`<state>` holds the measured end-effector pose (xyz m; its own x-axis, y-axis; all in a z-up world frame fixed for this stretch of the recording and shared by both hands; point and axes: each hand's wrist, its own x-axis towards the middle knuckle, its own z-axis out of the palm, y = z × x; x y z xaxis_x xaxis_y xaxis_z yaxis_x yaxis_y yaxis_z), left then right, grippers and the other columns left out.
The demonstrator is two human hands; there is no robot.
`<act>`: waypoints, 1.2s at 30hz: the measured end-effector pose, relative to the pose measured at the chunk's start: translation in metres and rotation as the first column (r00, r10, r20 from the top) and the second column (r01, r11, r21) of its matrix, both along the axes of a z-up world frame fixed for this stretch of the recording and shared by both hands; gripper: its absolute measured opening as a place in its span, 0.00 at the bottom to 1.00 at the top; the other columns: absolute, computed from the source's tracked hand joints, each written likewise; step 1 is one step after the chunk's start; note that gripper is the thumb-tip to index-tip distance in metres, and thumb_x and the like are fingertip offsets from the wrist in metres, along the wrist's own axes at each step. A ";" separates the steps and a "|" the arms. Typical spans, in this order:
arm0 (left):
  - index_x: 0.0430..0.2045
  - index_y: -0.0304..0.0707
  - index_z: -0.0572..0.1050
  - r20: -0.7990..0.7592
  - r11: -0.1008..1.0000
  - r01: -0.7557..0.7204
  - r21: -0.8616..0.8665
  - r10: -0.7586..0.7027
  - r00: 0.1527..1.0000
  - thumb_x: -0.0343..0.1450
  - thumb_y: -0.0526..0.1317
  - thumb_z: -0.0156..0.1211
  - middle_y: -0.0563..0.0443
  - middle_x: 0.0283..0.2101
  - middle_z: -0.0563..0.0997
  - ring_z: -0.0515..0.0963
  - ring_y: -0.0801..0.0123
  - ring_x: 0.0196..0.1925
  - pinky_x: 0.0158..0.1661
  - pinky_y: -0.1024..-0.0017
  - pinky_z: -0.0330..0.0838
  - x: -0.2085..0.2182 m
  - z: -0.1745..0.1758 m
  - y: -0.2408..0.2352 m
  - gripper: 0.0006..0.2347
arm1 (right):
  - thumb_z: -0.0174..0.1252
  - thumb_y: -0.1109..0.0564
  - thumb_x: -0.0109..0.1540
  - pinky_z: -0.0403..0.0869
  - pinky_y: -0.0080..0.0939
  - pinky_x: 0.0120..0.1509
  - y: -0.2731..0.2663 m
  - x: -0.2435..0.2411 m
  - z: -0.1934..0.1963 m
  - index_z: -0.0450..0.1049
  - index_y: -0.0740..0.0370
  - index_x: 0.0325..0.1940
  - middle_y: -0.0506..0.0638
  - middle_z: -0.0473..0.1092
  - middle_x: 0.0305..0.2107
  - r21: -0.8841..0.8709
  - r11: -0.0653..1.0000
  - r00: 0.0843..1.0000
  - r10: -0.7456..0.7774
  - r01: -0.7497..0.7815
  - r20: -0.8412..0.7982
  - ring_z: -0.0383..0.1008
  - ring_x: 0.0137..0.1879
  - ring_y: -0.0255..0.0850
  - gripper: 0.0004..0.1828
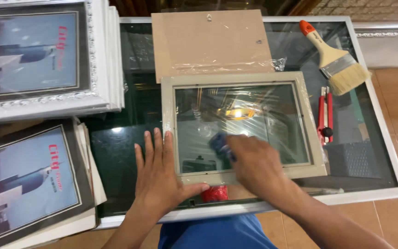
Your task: Cleaning a picture frame glass using a brush and a piece of cloth.
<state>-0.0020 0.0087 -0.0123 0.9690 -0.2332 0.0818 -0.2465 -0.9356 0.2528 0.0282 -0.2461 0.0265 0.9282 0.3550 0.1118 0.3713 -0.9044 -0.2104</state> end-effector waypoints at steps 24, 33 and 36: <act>0.75 0.33 0.42 0.022 0.998 -0.018 0.053 0.016 1.000 0.51 0.89 0.65 0.33 0.78 0.42 0.34 0.42 0.80 0.70 0.42 0.28 0.000 -0.001 0.001 0.70 | 0.60 0.58 0.61 0.73 0.60 0.40 0.048 0.142 -0.014 0.73 0.53 0.57 0.58 0.69 0.39 -0.011 0.989 0.986 0.150 -0.150 0.072 0.72 0.42 0.61 0.19; 0.75 0.32 0.44 0.035 0.999 -0.032 0.036 0.031 0.999 0.48 0.86 0.68 0.32 0.78 0.44 0.38 0.41 0.80 0.71 0.42 0.30 0.000 0.001 0.000 0.70 | 0.55 0.58 0.57 0.74 0.60 0.32 0.020 0.051 0.006 0.73 0.47 0.56 0.54 0.70 0.39 -0.097 0.975 0.979 0.191 -0.198 -0.072 0.76 0.39 0.59 0.23; 0.76 0.33 0.40 0.008 0.997 -0.021 0.069 0.021 1.000 0.50 0.88 0.66 0.34 0.78 0.40 0.34 0.43 0.80 0.70 0.44 0.27 0.000 -0.003 0.001 0.71 | 0.50 0.53 0.69 0.78 0.63 0.45 0.030 0.132 0.033 0.67 0.52 0.66 0.58 0.70 0.48 -0.154 0.988 0.975 -0.041 0.007 -0.217 0.74 0.49 0.60 0.20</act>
<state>-0.0022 0.0095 -0.0157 0.9732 -0.2180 0.0733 -0.2281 -0.9557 0.1860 0.1604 -0.2161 0.0590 0.9325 0.3293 -0.1480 0.3092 -0.9401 -0.1439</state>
